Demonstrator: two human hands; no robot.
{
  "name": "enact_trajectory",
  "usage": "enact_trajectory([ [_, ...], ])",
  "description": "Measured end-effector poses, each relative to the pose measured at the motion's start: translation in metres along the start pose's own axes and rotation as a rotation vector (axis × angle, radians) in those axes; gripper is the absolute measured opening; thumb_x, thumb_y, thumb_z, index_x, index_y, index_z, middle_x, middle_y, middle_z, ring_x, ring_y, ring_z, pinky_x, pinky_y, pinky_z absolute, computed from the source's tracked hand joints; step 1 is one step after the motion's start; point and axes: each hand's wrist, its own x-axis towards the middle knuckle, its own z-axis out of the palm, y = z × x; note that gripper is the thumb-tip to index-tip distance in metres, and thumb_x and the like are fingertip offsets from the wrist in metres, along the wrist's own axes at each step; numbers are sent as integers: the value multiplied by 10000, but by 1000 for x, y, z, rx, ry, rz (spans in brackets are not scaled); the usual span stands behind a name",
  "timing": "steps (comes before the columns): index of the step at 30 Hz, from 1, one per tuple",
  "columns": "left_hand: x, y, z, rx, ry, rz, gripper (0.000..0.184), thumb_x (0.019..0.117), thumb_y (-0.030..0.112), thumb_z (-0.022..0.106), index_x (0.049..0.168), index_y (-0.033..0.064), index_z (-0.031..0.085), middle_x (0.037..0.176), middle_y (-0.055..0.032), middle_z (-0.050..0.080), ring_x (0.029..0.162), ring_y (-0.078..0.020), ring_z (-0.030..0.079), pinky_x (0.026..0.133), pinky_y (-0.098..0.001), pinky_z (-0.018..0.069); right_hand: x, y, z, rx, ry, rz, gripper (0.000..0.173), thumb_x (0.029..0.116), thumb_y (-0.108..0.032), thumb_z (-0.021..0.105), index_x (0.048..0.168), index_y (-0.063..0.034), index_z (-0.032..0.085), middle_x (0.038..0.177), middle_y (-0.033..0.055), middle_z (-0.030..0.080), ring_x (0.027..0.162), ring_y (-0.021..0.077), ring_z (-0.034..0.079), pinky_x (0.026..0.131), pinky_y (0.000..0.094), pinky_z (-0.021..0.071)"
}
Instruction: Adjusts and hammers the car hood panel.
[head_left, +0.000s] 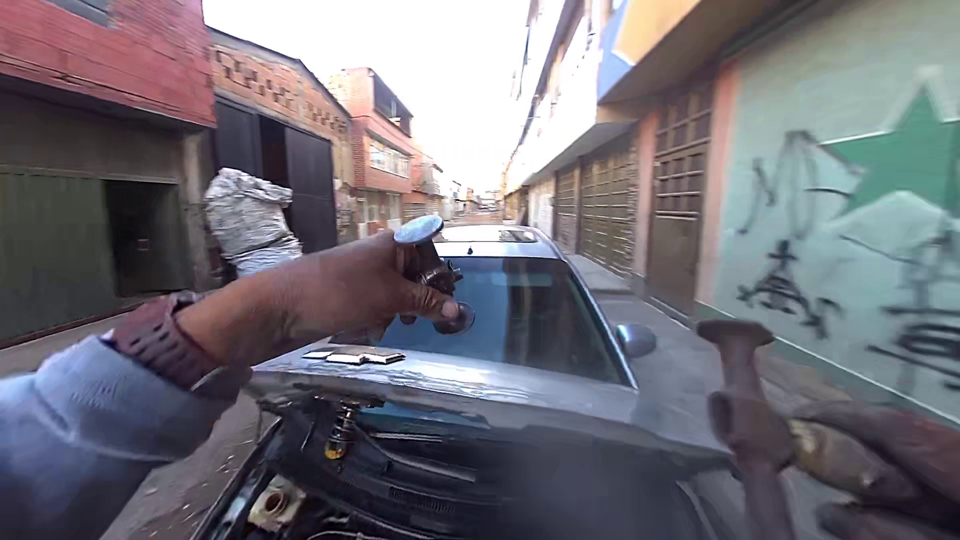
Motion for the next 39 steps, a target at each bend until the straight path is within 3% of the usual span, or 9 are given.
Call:
enact_trajectory([
  [4,21,-22,-18,-111,-294,53,329,1054,382,565,1050,81,697,763,-75,628,500,-108,517,446,-215,447,3,-67,22,-54,-185,110,512,1086,-465,461,1327,-32,590,1047,225,707,879,417,719,698,616,567],
  [11,48,-14,-4,101,-561,102,467,1070,478,474,998,74,700,724,-41,626,500,-72,515,457,-191,426,25,-101,67,-109,-339,175,391,1058,-438,509,1125,-61,590,972,177,658,848,390,689,657,571,537],
  [17,51,-7,7,257,-516,7,656,1052,639,318,872,98,643,685,-45,626,490,-118,533,468,-253,452,45,-113,69,-103,-399,263,354,1057,-442,496,1148,-120,610,974,137,670,865,357,688,696,567,536],
  [24,50,-10,16,351,-422,163,639,1034,633,367,854,87,646,614,-54,591,455,-145,523,427,-265,438,58,-115,70,-105,-276,234,337,1056,-500,473,1131,-225,653,964,-35,667,849,140,662,695,405,564],
  [27,48,-9,13,436,-422,193,626,1033,633,349,889,109,661,635,-26,608,472,-129,535,445,-264,450,54,-124,84,-103,-331,267,356,1057,-493,476,1181,-205,644,937,36,677,828,245,689,672,510,574],
  [30,46,-10,13,440,-414,187,616,1040,625,342,907,111,654,648,-22,619,478,-122,540,447,-256,446,46,-137,91,7,-473,180,293,1041,-416,547,1065,-161,689,840,117,681,761,353,692,592,590,526],
  [32,47,-10,12,444,-403,175,628,1037,635,333,904,111,652,651,-22,626,481,-124,545,447,-256,447,49,-133,85,38,-381,185,303,1036,-429,551,1029,-171,712,805,78,678,724,292,683,585,549,529],
  [35,52,-12,7,407,-385,178,633,1041,633,347,913,96,657,636,-47,606,472,-150,533,436,-290,448,48,-125,89,-120,-183,246,347,1055,-486,491,1211,-229,664,927,15,689,789,219,694,639,481,583],
  [39,55,-23,6,446,-437,170,639,1042,633,325,903,101,651,666,-23,625,503,-133,546,465,-270,445,35,-141,97,39,-490,172,231,1007,-367,606,1044,-174,726,821,120,688,741,366,686,565,597,497],
])
